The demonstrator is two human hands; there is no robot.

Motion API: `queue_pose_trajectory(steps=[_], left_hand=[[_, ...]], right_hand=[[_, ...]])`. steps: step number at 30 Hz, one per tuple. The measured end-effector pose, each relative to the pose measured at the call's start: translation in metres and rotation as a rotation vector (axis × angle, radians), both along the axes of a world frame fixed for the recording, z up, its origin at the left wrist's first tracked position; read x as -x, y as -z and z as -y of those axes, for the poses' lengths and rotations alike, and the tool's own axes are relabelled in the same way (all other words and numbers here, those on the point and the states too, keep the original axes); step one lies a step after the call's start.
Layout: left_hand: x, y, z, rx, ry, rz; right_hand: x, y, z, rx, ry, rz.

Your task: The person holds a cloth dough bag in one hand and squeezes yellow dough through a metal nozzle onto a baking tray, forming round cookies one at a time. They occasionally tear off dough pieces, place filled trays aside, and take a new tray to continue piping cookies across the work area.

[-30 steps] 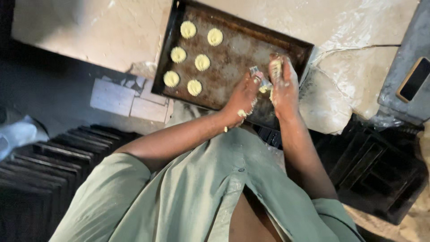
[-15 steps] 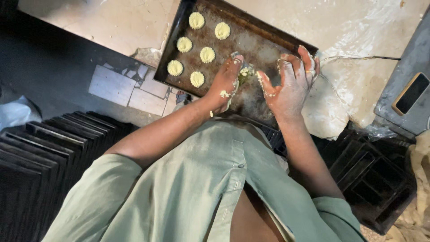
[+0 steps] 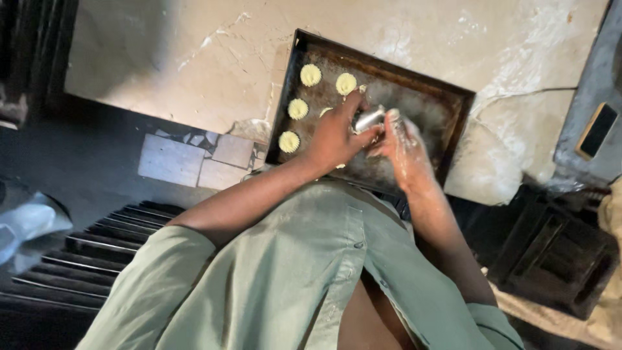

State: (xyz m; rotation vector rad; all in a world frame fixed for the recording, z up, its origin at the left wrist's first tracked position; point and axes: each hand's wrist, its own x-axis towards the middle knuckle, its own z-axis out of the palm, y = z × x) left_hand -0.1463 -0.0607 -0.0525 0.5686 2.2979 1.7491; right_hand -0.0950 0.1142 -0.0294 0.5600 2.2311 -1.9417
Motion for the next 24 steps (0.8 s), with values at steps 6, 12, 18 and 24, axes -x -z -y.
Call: queue_pose_trajectory(steps=[6, 12, 18, 24], left_hand=[[0.032, 0.015, 0.009, -0.43, 0.185, 0.245], [0.071, 0.012, 0.034, -0.781, 0.477, 0.667], [0.06, -0.017, 0.045, -0.124, 0.674, 0.225], [0.066, -0.03, 0.057, -0.313, 0.71, -0.071]], right_hand=[[0.0, 0.005, 0.043, 0.557, 0.202, -0.052], [0.0, -0.038, 0.032, 0.149, 0.113, -0.284], [0.023, -0.059, 0.029, -1.021, -0.161, -0.426], [0.039, -0.061, 0.012, -1.035, -0.149, -0.302]])
